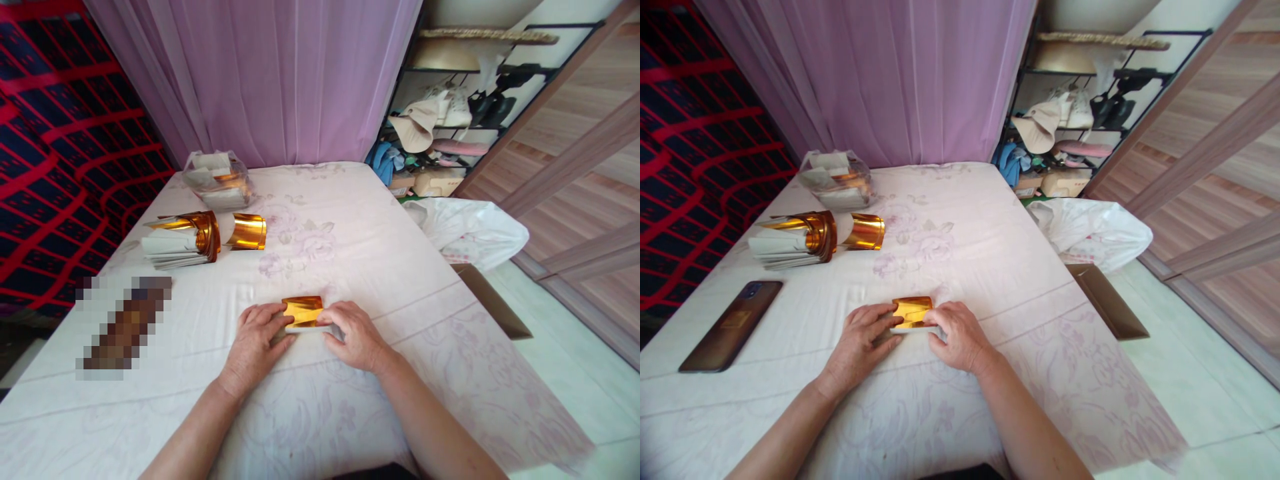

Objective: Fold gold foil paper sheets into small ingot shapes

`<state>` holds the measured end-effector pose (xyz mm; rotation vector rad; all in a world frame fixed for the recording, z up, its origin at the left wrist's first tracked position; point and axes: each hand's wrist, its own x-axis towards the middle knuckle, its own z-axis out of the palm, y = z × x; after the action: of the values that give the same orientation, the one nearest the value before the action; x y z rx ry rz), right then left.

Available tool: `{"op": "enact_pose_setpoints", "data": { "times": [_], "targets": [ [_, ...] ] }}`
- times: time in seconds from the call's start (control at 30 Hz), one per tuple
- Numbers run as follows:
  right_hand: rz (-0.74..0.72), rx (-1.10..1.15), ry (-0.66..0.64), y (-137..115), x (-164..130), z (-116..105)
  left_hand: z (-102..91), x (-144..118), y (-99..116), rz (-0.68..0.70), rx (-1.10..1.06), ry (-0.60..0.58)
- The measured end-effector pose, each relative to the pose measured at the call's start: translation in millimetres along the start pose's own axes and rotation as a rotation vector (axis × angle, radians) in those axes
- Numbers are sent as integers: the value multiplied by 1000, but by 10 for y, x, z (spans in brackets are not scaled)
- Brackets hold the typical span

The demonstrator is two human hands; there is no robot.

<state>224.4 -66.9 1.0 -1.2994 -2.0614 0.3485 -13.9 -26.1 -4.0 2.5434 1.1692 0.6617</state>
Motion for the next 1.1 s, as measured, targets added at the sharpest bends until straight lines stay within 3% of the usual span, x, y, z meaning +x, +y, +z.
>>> {"op": "enact_pose_setpoints", "data": {
  "times": [0.3, 0.43, 0.77, 0.93, 1.1],
  "targets": [
    [65, -40, -31, 97, 8, -51, -13, 17, 14, 6, 13, -9],
    [14, -65, -19, 138, 14, -33, -19, 19, 15, 5, 10, -17],
    [-69, -121, 98, 129, 37, 18, -14, 20, 20, -17, 13, -33],
    [-36, -170, 195, 107, 48, 86, -14, 44, 35, -57, 9, -4],
    [-1, -161, 177, 96, 62, 115, -14, 56, 32, -66, 12, -20]
  ]
}}
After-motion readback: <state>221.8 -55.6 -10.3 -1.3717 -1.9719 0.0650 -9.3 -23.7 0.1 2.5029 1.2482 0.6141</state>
